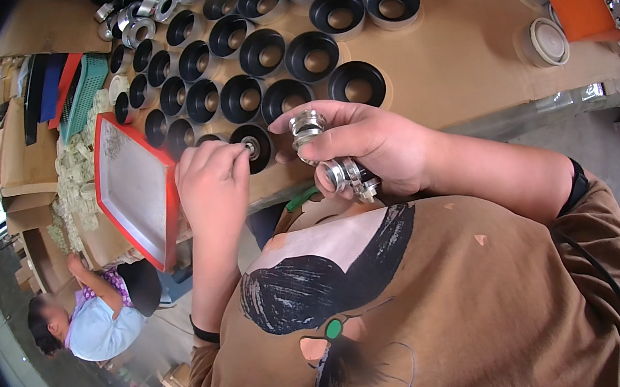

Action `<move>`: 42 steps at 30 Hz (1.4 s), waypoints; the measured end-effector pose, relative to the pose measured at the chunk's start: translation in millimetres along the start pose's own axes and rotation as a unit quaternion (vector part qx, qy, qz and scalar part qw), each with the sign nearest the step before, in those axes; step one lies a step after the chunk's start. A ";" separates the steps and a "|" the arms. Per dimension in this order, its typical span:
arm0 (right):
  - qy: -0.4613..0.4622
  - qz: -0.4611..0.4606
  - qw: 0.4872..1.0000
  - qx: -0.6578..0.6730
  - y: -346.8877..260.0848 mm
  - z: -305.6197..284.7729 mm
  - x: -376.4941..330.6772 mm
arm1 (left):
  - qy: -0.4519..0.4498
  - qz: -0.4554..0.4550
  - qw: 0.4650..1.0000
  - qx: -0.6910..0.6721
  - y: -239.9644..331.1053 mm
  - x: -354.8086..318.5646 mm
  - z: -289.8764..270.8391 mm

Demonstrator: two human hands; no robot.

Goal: Assembling small plastic and metal mechanical components at a factory workbench.

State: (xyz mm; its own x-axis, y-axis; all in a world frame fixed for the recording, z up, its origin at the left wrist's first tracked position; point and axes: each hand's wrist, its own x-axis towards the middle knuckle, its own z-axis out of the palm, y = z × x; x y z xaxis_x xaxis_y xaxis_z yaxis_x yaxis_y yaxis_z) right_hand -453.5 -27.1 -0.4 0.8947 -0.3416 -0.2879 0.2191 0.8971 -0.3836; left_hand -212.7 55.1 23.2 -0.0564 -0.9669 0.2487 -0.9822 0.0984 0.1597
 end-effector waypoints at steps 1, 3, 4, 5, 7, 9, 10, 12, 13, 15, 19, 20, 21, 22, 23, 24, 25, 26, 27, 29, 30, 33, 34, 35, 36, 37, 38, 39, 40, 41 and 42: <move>0.006 0.002 1.000 -0.004 0.1 -0.6 0.0 | 0.000 0.001 1.000 -0.001 0.6 1.0 1.7; 0.003 0.001 1.000 -0.003 0.4 -2.0 -0.2 | -0.025 0.018 0.999 0.037 1.8 3.6 4.5; -0.001 0.001 1.000 -0.003 0.7 -2.4 -0.7 | -0.025 0.019 0.999 0.036 2.6 4.9 5.6; 0.000 0.000 1.000 -0.003 1.0 -2.3 -1.3 | -0.029 0.030 0.998 0.040 3.4 6.2 6.6; -0.003 0.002 1.000 0.002 1.0 -1.9 -1.9 | -0.033 0.044 0.998 0.044 4.3 7.0 7.7; -0.004 0.000 1.000 0.000 1.3 -2.3 -1.7 | -0.024 0.045 0.998 0.040 2.3 5.3 9.8; -0.005 0.000 1.000 -0.002 1.4 -2.6 -1.9 | -0.024 0.047 0.998 0.040 2.7 3.8 10.8; -0.001 -0.005 1.000 -0.004 0.9 -2.0 -3.8 | -0.020 0.041 0.998 0.051 3.6 -0.1 11.4; 0.002 -0.007 1.000 -0.007 0.7 -1.6 -4.3 | -0.019 0.043 0.998 0.052 3.9 -1.0 11.7; -0.002 -0.010 1.000 -0.001 1.3 -3.4 -2.4 | -0.038 0.045 0.997 0.048 5.2 -2.7 12.7; -0.007 0.004 1.000 0.026 -0.8 -1.5 -2.7 | -0.017 0.025 0.999 0.017 15.9 8.1 -4.6; -0.003 0.002 1.000 0.026 -1.7 -3.6 -1.9 | 0.000 0.054 0.996 -0.064 23.5 10.7 -12.4; -0.006 0.009 1.000 0.020 -1.3 -6.0 -0.8 | 0.016 0.081 0.986 -0.143 32.1 12.7 -21.7; -0.007 0.015 1.000 0.014 -0.8 -7.5 -0.1 | -0.001 0.134 0.975 -0.180 41.6 18.0 -30.3; -0.005 0.014 1.000 0.014 0.6 -6.6 0.4 | -0.018 0.186 0.958 -0.217 50.4 22.5 -34.8; 0.015 -0.002 1.000 0.027 2.7 -3.4 1.8 | -0.045 0.224 0.944 -0.237 55.8 26.6 -31.9; 0.035 -0.019 0.998 0.040 4.7 -0.1 3.6 | -0.045 0.224 0.944 -0.239 56.9 27.9 -28.3; 0.060 -0.021 0.996 0.057 4.4 4.9 5.1 | -0.040 0.231 0.944 -0.233 57.1 28.0 -23.9; 0.061 -0.022 0.996 0.056 3.3 3.0 3.5 | -0.035 0.239 0.944 -0.226 56.8 28.5 -20.7; 0.060 -0.015 0.998 0.020 0.6 -2.1 -0.6 | -0.028 0.211 0.951 -0.224 56.4 25.3 -19.1; 0.074 -0.019 0.997 0.020 0.1 -0.7 -1.8 | -0.009 0.168 0.958 -0.234 55.6 22.7 -17.0; 0.058 -0.019 0.998 0.000 -3.2 1.3 -2.7 | 0.002 0.116 0.963 -0.242 50.6 18.4 -11.7; 0.062 -0.011 0.998 0.002 -2.3 1.7 -2.4 | 0.001 0.112 0.963 -0.245 49.9 16.9 -10.9; 0.062 -0.010 0.998 0.002 -0.7 0.5 -1.1 | 0.001 0.108 0.963 -0.247 49.5 15.5 -10.6; 0.060 -0.014 0.998 0.007 1.1 -1.9 0.4 | 0.001 0.107 0.963 -0.248 51.4 16.4 -13.0; 0.057 -0.017 0.998 0.013 2.1 -3.4 1.5 | 0.005 0.105 0.963 -0.249 54.6 18.7 -17.4; 0.057 -0.016 0.998 0.013 1.6 -3.4 2.1 | 0.009 0.103 0.963 -0.250 56.2 19.9 -19.5; 0.051 -0.019 0.998 0.022 1.2 -2.6 2.6 | 0.010 0.101 0.963 -0.250 55.1 18.5 -18.3; 0.044 -0.023 0.998 0.031 0.9 -1.8 2.9 | 0.010 0.092 0.966 -0.243 52.8 16.8 -15.6; 0.044 -0.022 0.998 0.031 0.8 -1.1 2.8 | 0.009 0.083 0.968 -0.235 50.9 15.2 -13.9; 0.039 -0.021 0.998 0.047 0.5 -1.1 2.5 | 0.009 0.083 0.968 -0.236 49.5 14.7 -13.2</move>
State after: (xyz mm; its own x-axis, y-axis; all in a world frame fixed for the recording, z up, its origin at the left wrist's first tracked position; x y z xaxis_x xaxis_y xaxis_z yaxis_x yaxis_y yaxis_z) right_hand -451.6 -27.9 -2.2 0.8518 -0.3971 -0.3416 0.2950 0.9025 -0.3137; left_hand -259.9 48.9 47.4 -0.1989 -0.9249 0.3239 -0.7691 0.3522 0.5333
